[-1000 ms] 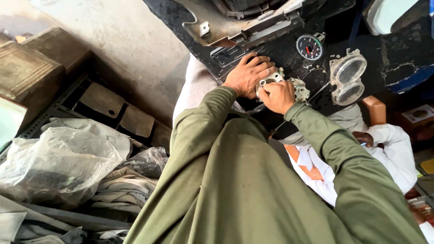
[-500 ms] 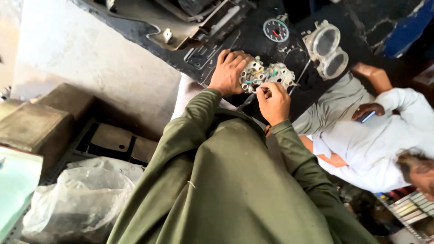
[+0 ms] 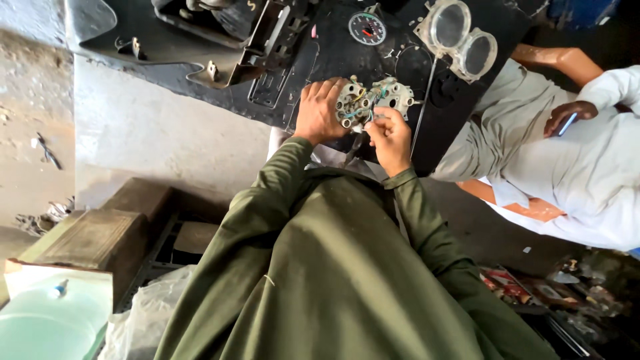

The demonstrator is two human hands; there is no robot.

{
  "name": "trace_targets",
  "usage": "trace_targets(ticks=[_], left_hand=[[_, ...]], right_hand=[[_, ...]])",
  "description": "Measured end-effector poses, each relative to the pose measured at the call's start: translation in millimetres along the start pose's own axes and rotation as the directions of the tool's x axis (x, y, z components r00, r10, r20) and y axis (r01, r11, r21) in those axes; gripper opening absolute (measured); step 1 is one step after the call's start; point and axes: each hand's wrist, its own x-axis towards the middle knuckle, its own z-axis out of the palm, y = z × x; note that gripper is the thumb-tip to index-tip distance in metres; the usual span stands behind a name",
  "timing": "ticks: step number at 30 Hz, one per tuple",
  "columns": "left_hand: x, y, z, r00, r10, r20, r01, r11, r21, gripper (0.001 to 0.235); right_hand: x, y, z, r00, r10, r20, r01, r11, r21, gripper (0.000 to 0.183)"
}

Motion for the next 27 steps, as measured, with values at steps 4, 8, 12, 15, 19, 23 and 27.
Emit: trace_targets(ticks=[4, 8, 12, 15, 19, 23, 27], left_hand=[[-1, 0, -3, 1.000, 0.013, 0.018, -0.013, 1.000, 0.011, 0.082], [-7, -9, 3, 1.000, 0.000, 0.021, -0.001, 0.998, 0.062, 0.085], [-11, -17, 10, 0.999, -0.020, 0.029, 0.016, 0.993, 0.120, 0.089], [-13, -18, 11, 0.999, -0.030, 0.043, 0.025, 0.992, 0.126, 0.093], [-15, -20, 7, 0.997, -0.018, 0.075, 0.008, 0.992, 0.130, 0.099], [-19, -19, -3, 0.992, -0.004, 0.128, -0.013, 0.991, 0.131, 0.103], [-25, -19, -8, 0.984, -0.019, 0.177, -0.007, 0.989, 0.145, 0.106]], right_hand=[[-3, 2, -8, 0.998, 0.053, -0.040, -0.049, 0.995, 0.086, 0.039], [-5, 14, -12, 0.984, 0.165, 0.067, -0.178, 0.932, 0.317, 0.047], [-11, 13, -7, 0.959, 0.214, 0.187, -0.272, 0.879, 0.391, 0.048], [-9, 40, -7, 0.964, 0.238, 0.116, -0.263, 0.906, 0.333, 0.040], [-3, 55, -2, 0.948, 0.317, 0.017, -0.309, 0.909, 0.278, 0.034], [1, 57, 11, 0.953, 0.298, -0.058, -0.273, 0.924, 0.270, 0.024], [4, 85, 21, 0.997, 0.003, -0.082, 0.008, 0.992, 0.129, 0.024]])
